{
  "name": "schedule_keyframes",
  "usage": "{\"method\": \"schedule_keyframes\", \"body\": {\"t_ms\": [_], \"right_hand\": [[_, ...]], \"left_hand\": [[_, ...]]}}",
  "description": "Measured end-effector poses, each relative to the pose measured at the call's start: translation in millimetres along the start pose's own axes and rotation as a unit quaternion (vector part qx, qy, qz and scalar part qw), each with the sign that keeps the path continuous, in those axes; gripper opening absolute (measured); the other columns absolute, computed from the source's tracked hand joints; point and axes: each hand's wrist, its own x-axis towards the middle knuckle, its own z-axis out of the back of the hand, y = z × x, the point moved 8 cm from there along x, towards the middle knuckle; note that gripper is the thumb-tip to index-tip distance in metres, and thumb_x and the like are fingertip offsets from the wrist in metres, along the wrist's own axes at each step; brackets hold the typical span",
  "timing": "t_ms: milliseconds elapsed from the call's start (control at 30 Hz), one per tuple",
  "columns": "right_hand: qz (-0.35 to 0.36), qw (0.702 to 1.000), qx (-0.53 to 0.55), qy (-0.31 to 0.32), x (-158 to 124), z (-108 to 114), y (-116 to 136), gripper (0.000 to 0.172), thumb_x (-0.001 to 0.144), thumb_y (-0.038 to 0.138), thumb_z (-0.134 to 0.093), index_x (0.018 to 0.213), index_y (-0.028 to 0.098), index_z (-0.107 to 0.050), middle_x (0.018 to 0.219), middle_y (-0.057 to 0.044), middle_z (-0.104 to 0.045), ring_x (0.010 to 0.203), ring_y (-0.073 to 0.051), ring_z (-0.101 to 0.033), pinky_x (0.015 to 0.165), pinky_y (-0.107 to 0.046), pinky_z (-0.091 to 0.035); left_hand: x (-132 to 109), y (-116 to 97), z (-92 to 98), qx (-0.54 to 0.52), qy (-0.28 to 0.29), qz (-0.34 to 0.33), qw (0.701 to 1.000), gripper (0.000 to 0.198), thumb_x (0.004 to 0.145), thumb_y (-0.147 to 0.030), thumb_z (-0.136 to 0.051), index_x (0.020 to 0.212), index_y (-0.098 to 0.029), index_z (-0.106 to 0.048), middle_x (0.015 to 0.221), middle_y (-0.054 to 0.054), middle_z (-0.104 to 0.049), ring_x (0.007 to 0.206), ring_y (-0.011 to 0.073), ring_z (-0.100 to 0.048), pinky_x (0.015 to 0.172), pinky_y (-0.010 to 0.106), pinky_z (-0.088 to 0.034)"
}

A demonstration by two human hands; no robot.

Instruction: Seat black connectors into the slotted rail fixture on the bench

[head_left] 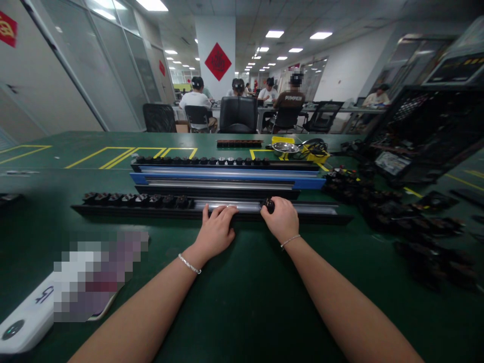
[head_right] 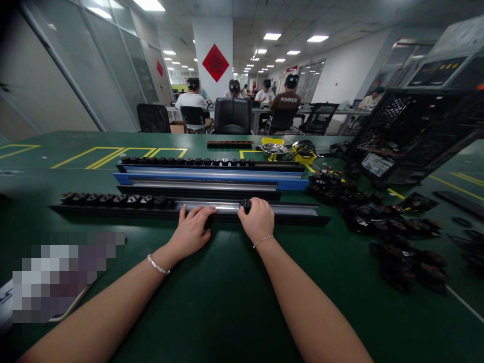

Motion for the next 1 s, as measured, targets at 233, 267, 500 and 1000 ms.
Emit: {"method": "schedule_keyframes", "body": {"t_ms": [233,267,500,1000], "right_hand": [[0.005,1.000,0.017,-0.007,1,1,-3,0.026,0.078,0.031,-0.049,0.092,0.014,-0.062,0.092,-0.011,-0.065,0.093,-0.025,-0.054,0.084,-0.035,-0.041],[0.006,1.000,0.018,-0.007,1,1,-3,0.025,0.078,0.031,-0.049,0.092,0.014,-0.062,0.093,-0.011,-0.065,0.093,-0.025,-0.054,0.084,-0.035,-0.041],[-0.006,1.000,0.014,-0.002,1,3,-6,0.026,0.078,0.030,-0.050,0.092,0.013,-0.063,0.095,-0.012,-0.065,0.094,-0.025,-0.054,0.087,-0.035,-0.040],[-0.038,0.999,-0.020,-0.019,2,12,-26,0.025,0.076,0.031,-0.049,0.089,0.015,-0.063,0.090,-0.011,-0.065,0.090,-0.024,-0.055,0.080,-0.035,-0.041]], "left_hand": [[0,0,-0.1,-0.003,0.000,-0.001,1.000,0.056,0.074,-0.017,-0.048,0.129,-0.027,-0.041,0.133,0.005,-0.054,0.127,0.0251,-0.041,0.112,0.061,-0.008],[0,0,0.1,-0.001,-0.001,0.000,1.000,0.056,0.074,-0.017,-0.048,0.129,-0.026,-0.041,0.133,0.005,-0.054,0.127,0.0250,-0.041,0.112,0.061,-0.008],[0,-1,0.4,0.000,0.000,-0.002,1.000,0.056,0.074,-0.017,-0.048,0.129,-0.027,-0.040,0.134,0.004,-0.054,0.127,0.0243,-0.041,0.112,0.062,-0.007],[0,-1,0.1,0.002,0.000,-0.003,1.000,0.055,0.075,-0.018,-0.048,0.129,-0.027,-0.041,0.133,0.004,-0.055,0.127,0.0249,-0.041,0.111,0.062,-0.009]]}}
